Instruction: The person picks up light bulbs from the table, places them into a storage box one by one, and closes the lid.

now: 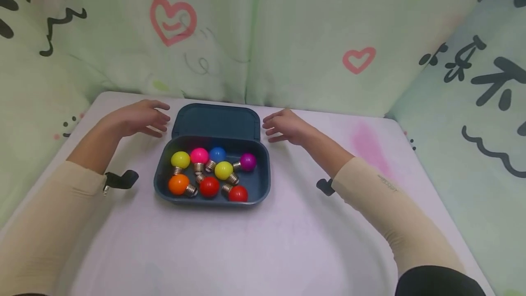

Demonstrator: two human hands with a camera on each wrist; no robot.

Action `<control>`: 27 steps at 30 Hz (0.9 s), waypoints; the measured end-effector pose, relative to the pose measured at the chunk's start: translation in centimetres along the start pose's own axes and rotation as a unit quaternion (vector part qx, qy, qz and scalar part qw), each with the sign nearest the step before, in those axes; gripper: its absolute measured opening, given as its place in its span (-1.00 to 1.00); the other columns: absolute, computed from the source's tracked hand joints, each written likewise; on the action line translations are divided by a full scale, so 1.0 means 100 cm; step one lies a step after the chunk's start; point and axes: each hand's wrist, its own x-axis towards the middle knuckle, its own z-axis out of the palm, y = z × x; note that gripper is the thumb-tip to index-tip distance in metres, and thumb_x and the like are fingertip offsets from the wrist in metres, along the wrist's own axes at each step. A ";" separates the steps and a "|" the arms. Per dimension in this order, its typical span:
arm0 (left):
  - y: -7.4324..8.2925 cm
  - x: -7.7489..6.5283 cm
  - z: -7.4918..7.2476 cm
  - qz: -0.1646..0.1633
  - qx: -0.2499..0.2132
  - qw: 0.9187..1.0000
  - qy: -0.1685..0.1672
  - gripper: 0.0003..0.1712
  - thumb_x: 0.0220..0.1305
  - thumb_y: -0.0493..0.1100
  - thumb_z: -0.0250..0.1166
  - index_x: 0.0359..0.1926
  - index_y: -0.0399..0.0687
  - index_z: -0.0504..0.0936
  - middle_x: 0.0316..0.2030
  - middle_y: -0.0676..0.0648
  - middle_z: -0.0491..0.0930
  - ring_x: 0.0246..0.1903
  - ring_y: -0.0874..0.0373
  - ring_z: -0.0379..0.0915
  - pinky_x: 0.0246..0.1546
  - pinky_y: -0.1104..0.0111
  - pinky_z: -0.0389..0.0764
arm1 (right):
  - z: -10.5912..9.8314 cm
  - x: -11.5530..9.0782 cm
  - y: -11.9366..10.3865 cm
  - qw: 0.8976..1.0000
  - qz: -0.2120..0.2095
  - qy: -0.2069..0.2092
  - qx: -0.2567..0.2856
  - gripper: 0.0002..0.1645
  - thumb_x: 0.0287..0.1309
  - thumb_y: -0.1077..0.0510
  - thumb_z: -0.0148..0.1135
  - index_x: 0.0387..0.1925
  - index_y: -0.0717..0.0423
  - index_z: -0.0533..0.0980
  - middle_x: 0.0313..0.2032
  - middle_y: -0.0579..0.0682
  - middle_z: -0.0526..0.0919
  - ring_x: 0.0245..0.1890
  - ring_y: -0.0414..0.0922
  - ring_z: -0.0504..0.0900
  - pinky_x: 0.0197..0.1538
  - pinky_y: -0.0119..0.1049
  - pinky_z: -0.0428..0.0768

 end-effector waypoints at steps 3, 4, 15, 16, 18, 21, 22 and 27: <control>0.002 0.009 -0.003 -0.013 0.001 1.000 0.000 -0.29 0.42 -0.22 -0.05 0.45 -0.35 -0.11 0.33 -0.46 0.12 0.20 -0.33 0.30 0.11 -0.02 0.48 | 0.002 0.006 0.000 1.000 0.021 0.001 0.009 -0.47 0.32 0.16 0.08 0.28 0.26 0.33 0.22 0.19 0.44 0.19 0.11 0.47 0.13 -0.06 0.56; 0.002 0.011 -0.004 -0.017 -0.002 1.000 -0.003 -0.29 0.42 -0.22 -0.05 0.45 -0.37 -0.11 0.32 -0.47 0.12 0.20 -0.33 0.31 0.10 -0.01 0.49 | 0.002 0.008 0.000 1.000 0.027 0.000 0.013 -0.47 0.32 0.16 0.09 0.26 0.27 0.34 0.21 0.20 0.44 0.18 0.12 0.47 0.14 -0.06 0.55; 0.005 0.027 -0.010 -0.052 -0.059 0.996 -0.043 -0.33 0.45 -0.22 -0.11 0.43 -0.44 -0.11 0.31 -0.49 0.12 0.21 -0.35 0.28 0.09 0.03 0.52 | 0.007 0.023 0.001 0.997 0.066 0.001 0.036 -0.55 0.27 0.21 0.12 0.14 0.33 0.41 0.14 0.26 0.42 0.14 0.14 0.47 0.19 -0.05 0.51; 0.005 0.028 -0.010 -0.054 -0.064 0.996 -0.044 -0.33 0.46 -0.22 -0.12 0.43 -0.44 -0.10 0.31 -0.49 0.12 0.21 -0.35 0.28 0.09 0.03 0.53 | 0.007 0.024 0.000 0.997 0.068 0.001 0.037 -0.56 0.28 0.21 0.12 0.14 0.33 0.41 0.13 0.26 0.42 0.14 0.13 0.48 0.19 -0.05 0.52; 0.006 0.030 -0.009 -0.056 -0.070 0.995 -0.044 -0.34 0.46 -0.21 -0.12 0.43 -0.44 -0.08 0.30 -0.48 0.14 0.20 -0.34 0.28 0.08 0.03 0.53 | 0.006 0.025 -0.001 0.997 0.071 0.004 0.041 -0.57 0.27 0.21 0.13 0.13 0.32 0.41 0.12 0.25 0.42 0.14 0.13 0.48 0.18 -0.05 0.52; 0.006 0.033 -0.009 -0.061 -0.086 0.994 -0.042 -0.36 0.47 -0.19 -0.12 0.41 -0.44 -0.04 0.28 -0.46 0.15 0.18 -0.33 0.30 0.07 0.03 0.54 | 0.006 0.027 -0.001 0.996 0.077 0.004 0.048 -0.55 0.27 0.20 0.13 0.14 0.32 0.40 0.11 0.24 0.44 0.12 0.12 0.50 0.16 -0.06 0.54; 0.006 0.034 -0.009 -0.064 -0.089 0.993 -0.039 -0.37 0.47 -0.18 -0.11 0.41 -0.44 -0.02 0.28 -0.45 0.15 0.17 -0.32 0.31 0.07 0.03 0.54 | 0.006 0.027 -0.002 0.995 0.079 0.003 0.053 -0.55 0.26 0.20 0.14 0.14 0.32 0.39 0.11 0.24 0.44 0.11 0.12 0.50 0.15 -0.06 0.55; 0.004 0.040 -0.009 -0.073 -0.091 0.993 -0.027 -0.40 0.46 -0.17 -0.07 0.36 -0.46 0.08 0.25 -0.43 0.19 0.09 -0.26 0.38 0.06 0.05 0.56 | 0.007 0.029 -0.002 0.994 0.080 0.003 0.081 -0.53 0.27 0.23 0.11 0.16 0.35 0.37 0.12 0.25 0.44 0.12 0.12 0.51 0.13 -0.06 0.56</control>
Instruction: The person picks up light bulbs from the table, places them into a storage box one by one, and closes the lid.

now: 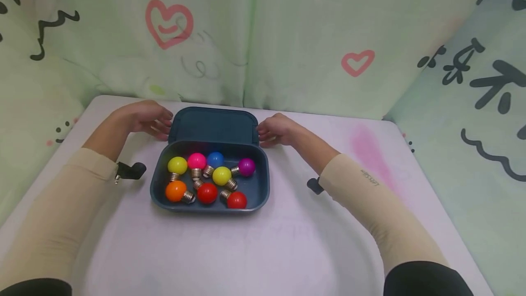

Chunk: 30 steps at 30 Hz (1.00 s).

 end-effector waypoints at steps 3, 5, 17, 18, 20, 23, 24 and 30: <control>-0.001 0.002 -0.001 0.000 0.010 1.000 -0.001 -0.41 0.46 -0.19 -0.08 0.38 -0.44 0.08 0.26 -0.43 0.19 0.08 -0.23 0.38 0.06 0.07 0.56 | 0.002 0.002 0.001 1.000 -0.003 0.007 0.016 -0.54 0.27 0.25 0.07 0.17 0.37 0.35 0.10 0.26 0.44 0.11 0.12 0.51 0.12 -0.06 0.57; -0.002 0.004 -0.001 0.001 0.016 1.000 -0.002 -0.41 0.46 -0.22 -0.10 0.40 -0.43 0.07 0.26 -0.44 0.19 0.08 -0.22 0.38 0.06 0.09 0.57 | 0.003 0.004 0.002 1.000 -0.004 0.017 0.023 -0.55 0.27 0.26 0.07 0.16 0.37 0.35 0.08 0.25 0.46 0.09 0.12 0.53 0.10 -0.07 0.59; -0.011 0.014 0.001 0.012 0.037 0.998 0.041 -0.41 0.38 -0.31 0.02 0.39 -0.32 0.15 0.09 -0.40 0.41 -0.10 -0.11 0.51 -0.08 0.15 0.66 | 0.004 0.010 0.009 0.996 -0.003 0.076 0.037 -0.64 0.27 0.22 0.15 0.07 0.27 0.46 -0.06 0.22 0.57 -0.10 0.05 0.60 -0.04 -0.13 0.66; -0.012 0.014 0.001 0.014 0.036 0.998 0.047 -0.41 0.37 -0.31 0.03 0.38 -0.32 0.16 0.06 -0.39 0.42 -0.12 -0.11 0.52 -0.09 0.15 0.66 | 0.004 0.010 0.009 0.996 -0.003 0.079 0.040 -0.65 0.26 0.23 0.15 0.06 0.27 0.46 -0.07 0.22 0.57 -0.12 0.05 0.60 -0.05 -0.13 0.67; -0.013 0.014 0.001 0.017 0.037 0.997 0.058 -0.42 0.36 -0.32 0.05 0.37 -0.29 0.18 0.02 -0.37 0.45 -0.17 -0.08 0.54 -0.11 0.15 0.67 | 0.005 0.011 0.010 0.995 -0.004 0.085 0.042 -0.66 0.25 0.24 0.16 0.04 0.28 0.47 -0.09 0.22 0.58 -0.15 0.04 0.60 -0.06 -0.13 0.67; -0.014 0.014 0.002 0.022 0.037 0.996 0.074 -0.43 0.35 -0.31 0.06 0.36 -0.26 0.20 -0.02 -0.35 0.49 -0.24 -0.04 0.57 -0.13 0.16 0.67 | 0.005 0.011 0.011 0.995 -0.005 0.095 0.042 -0.67 0.24 0.27 0.16 0.04 0.28 0.49 -0.13 0.22 0.59 -0.20 0.04 0.62 -0.07 -0.12 0.67; -0.014 0.014 0.002 0.024 0.037 0.996 0.077 -0.43 0.35 -0.31 0.06 0.36 -0.26 0.21 -0.03 -0.34 0.51 -0.26 -0.03 0.58 -0.14 0.16 0.67 | 0.005 0.011 0.011 0.994 -0.006 0.097 0.043 -0.66 0.24 0.28 0.15 0.05 0.27 0.49 -0.13 0.22 0.59 -0.21 0.04 0.62 -0.07 -0.12 0.67; -0.015 0.013 0.003 0.040 0.038 0.993 0.100 -0.43 0.34 -0.30 0.07 0.35 -0.22 0.23 -0.02 -0.35 0.53 -0.31 -0.02 0.61 -0.16 0.16 0.68 | 0.006 0.010 0.010 0.993 -0.027 0.114 0.031 -0.67 0.24 0.31 0.15 0.05 0.22 0.52 -0.16 0.20 0.62 -0.22 0.04 0.64 -0.07 -0.12 0.67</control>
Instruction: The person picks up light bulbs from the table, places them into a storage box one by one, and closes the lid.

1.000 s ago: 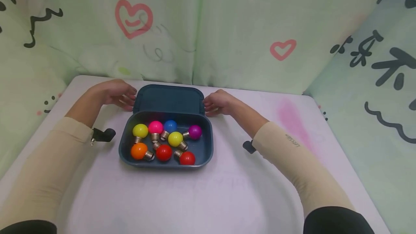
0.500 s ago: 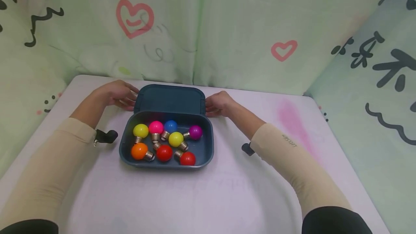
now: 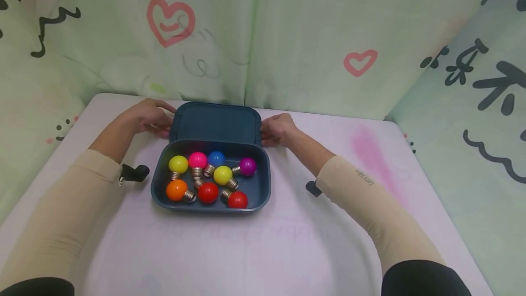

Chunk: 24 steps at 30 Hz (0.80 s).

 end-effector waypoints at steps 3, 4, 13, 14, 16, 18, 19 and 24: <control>0.002 -0.001 0.000 0.006 0.000 1.000 0.012 -0.42 0.32 -0.31 0.08 0.35 -0.22 0.24 -0.02 -0.36 0.51 -0.30 -0.03 0.60 -0.16 0.16 0.68 | 0.000 0.000 -0.001 1.000 -0.016 0.006 0.005 -0.69 0.22 0.32 0.17 0.01 0.24 0.53 -0.16 0.18 0.61 -0.22 0.03 0.64 -0.06 -0.11 0.67; 0.002 -0.001 -0.001 0.008 -0.001 1.000 0.016 -0.42 0.32 -0.31 0.08 0.35 -0.22 0.24 -0.01 -0.36 0.50 -0.30 -0.03 0.60 -0.15 0.16 0.68 | 0.000 0.000 -0.001 1.000 -0.019 0.008 0.009 -0.70 0.22 0.32 0.17 0.00 0.24 0.53 -0.15 0.17 0.61 -0.22 0.03 0.64 -0.06 -0.11 0.67; 0.012 -0.003 -0.006 0.014 -0.002 1.000 0.026 -0.43 0.36 -0.32 -0.04 0.39 -0.20 0.22 0.14 -0.39 0.38 -0.05 -0.14 0.51 0.05 0.09 0.58 | -0.003 -0.004 -0.010 0.999 -0.037 0.010 0.021 -0.73 0.24 0.31 0.16 -0.02 0.23 0.51 -0.11 0.18 0.58 -0.20 0.03 0.65 -0.09 -0.13 0.68; 0.013 -0.003 -0.006 0.013 -0.004 1.000 0.024 -0.43 0.37 -0.32 -0.05 0.39 -0.21 0.22 0.15 -0.39 0.36 -0.03 -0.16 0.49 0.05 0.09 0.58 | -0.003 -0.005 -0.012 0.999 -0.038 0.010 0.020 -0.74 0.24 0.31 0.16 -0.03 0.23 0.51 -0.11 0.18 0.57 -0.19 0.03 0.65 -0.10 -0.14 0.68; 0.016 -0.004 -0.007 0.011 -0.005 1.000 0.022 -0.43 0.37 -0.32 -0.05 0.40 -0.21 0.21 0.16 -0.39 0.35 0.02 -0.19 0.46 0.03 0.11 0.59 | -0.004 -0.006 -0.014 0.999 -0.039 0.010 0.016 -0.74 0.24 0.30 0.16 -0.03 0.24 0.51 -0.10 0.17 0.57 -0.18 0.03 0.65 -0.11 -0.15 0.69; 0.019 -0.005 -0.007 0.010 -0.007 1.000 0.019 -0.43 0.38 -0.32 -0.04 0.40 -0.22 0.20 0.17 -0.40 0.34 0.05 -0.21 0.44 0.00 0.14 0.61 | -0.006 -0.008 -0.017 0.999 -0.042 0.011 0.014 -0.73 0.23 0.30 0.17 -0.03 0.24 0.51 -0.09 0.17 0.58 -0.19 0.03 0.65 -0.12 -0.16 0.69; 0.021 -0.006 -0.007 0.010 -0.009 1.000 0.019 -0.43 0.38 -0.32 -0.04 0.40 -0.22 0.21 0.17 -0.40 0.34 0.06 -0.21 0.43 -0.01 0.15 0.62 | -0.006 -0.008 -0.019 0.999 -0.044 0.010 0.015 -0.72 0.23 0.31 0.17 -0.02 0.25 0.51 -0.09 0.17 0.58 -0.19 0.02 0.66 -0.12 -0.16 0.69; 0.027 -0.010 -0.009 0.018 -0.007 1.000 0.017 -0.43 0.38 -0.33 -0.03 0.39 -0.25 0.21 0.18 -0.41 0.32 0.01 -0.17 0.43 -0.05 0.19 0.64 | -0.010 -0.012 -0.025 0.998 -0.050 -0.001 0.022 -0.69 0.22 0.36 0.15 0.01 0.29 0.50 -0.10 0.19 0.60 -0.22 0.02 0.66 -0.10 -0.13 0.68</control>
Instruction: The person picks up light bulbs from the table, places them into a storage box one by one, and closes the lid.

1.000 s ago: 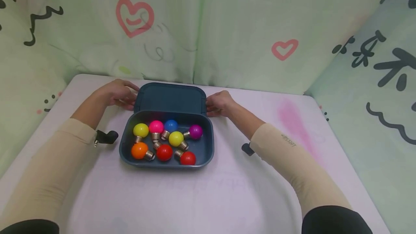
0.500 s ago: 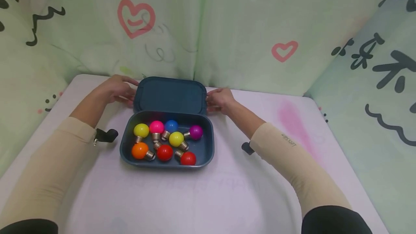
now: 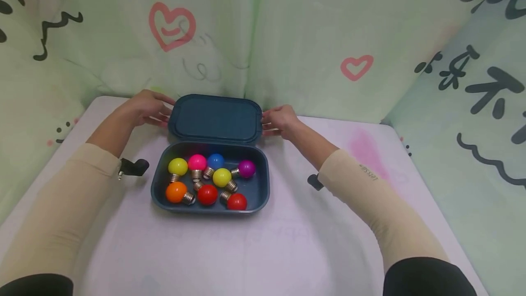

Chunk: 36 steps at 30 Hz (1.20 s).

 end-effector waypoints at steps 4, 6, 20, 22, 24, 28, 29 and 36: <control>0.003 -0.001 -0.003 0.011 -0.004 1.000 -0.004 -0.45 0.37 -0.34 -0.03 0.37 -0.29 0.23 0.16 -0.41 0.33 -0.12 -0.06 0.50 -0.10 0.23 0.66 | -0.002 -0.001 -0.004 1.000 -0.001 -0.006 0.005 -0.68 0.21 0.37 0.15 0.01 0.32 0.50 -0.13 0.20 0.59 -0.27 0.00 0.66 -0.09 -0.13 0.68; 0.004 -0.002 -0.005 0.017 -0.005 1.000 -0.005 -0.46 0.37 -0.34 -0.03 0.36 -0.30 0.24 0.15 -0.41 0.35 -0.18 -0.01 0.52 -0.13 0.24 0.67 | -0.003 -0.002 -0.006 1.000 -0.001 -0.006 0.004 -0.68 0.21 0.36 0.16 0.02 0.32 0.49 -0.14 0.19 0.59 -0.29 -0.01 0.66 -0.11 -0.15 0.68; 0.018 -0.010 -0.009 0.043 0.008 0.999 0.013 -0.43 0.41 -0.26 -0.03 0.41 -0.21 0.20 0.19 -0.41 0.35 -0.09 -0.12 0.55 -0.07 0.17 0.64 | -0.012 -0.011 -0.016 1.000 -0.025 -0.017 0.002 -0.65 0.23 0.33 0.15 0.06 0.29 0.48 -0.08 0.22 0.59 -0.14 0.07 0.67 -0.13 -0.15 0.69; 0.020 -0.014 -0.008 0.049 0.009 0.999 0.020 -0.41 0.41 -0.23 -0.01 0.42 -0.19 0.18 0.19 -0.41 0.36 -0.07 -0.14 0.56 -0.05 0.15 0.63 | -0.014 -0.012 -0.017 0.999 -0.032 -0.014 -0.003 -0.65 0.23 0.32 0.14 0.06 0.27 0.48 -0.06 0.22 0.59 -0.12 0.08 0.67 -0.12 -0.16 0.69; 0.022 -0.016 -0.007 0.054 0.010 0.998 0.030 -0.40 0.40 -0.22 0.01 0.42 -0.18 0.18 0.18 -0.40 0.38 -0.06 -0.15 0.57 -0.05 0.13 0.62 | -0.015 -0.013 -0.018 0.999 -0.038 -0.007 -0.006 -0.66 0.24 0.30 0.15 0.05 0.25 0.49 -0.05 0.21 0.59 -0.12 0.08 0.68 -0.12 -0.17 0.69; 0.024 -0.019 -0.005 0.064 -0.001 0.997 0.046 -0.40 0.42 -0.16 0.02 0.43 -0.15 0.18 0.16 -0.38 0.40 -0.05 -0.15 0.57 -0.05 0.12 0.62 | -0.016 -0.014 -0.020 0.999 -0.050 0.007 -0.010 -0.68 0.26 0.27 0.13 0.05 0.21 0.49 -0.05 0.17 0.59 -0.15 0.05 0.69 -0.13 -0.18 0.69; 0.024 -0.019 -0.004 0.067 -0.005 0.996 0.051 -0.40 0.42 -0.14 0.03 0.43 -0.14 0.18 0.16 -0.37 0.40 -0.04 -0.16 0.57 -0.06 0.12 0.62 | -0.016 -0.014 -0.021 0.998 -0.053 0.011 -0.010 -0.68 0.27 0.26 0.13 0.05 0.20 0.49 -0.06 0.16 0.59 -0.15 0.05 0.69 -0.14 -0.18 0.69; 0.023 -0.029 0.000 0.103 -0.037 0.990 0.091 -0.37 0.45 0.05 -0.03 0.44 -0.04 0.17 0.17 -0.32 0.39 0.01 -0.16 0.53 -0.04 0.12 0.60 | -0.017 -0.022 -0.024 0.995 -0.098 0.024 -0.003 -0.63 0.33 0.16 0.08 0.13 0.14 0.44 -0.04 0.13 0.59 -0.08 0.05 0.65 -0.11 -0.18 0.69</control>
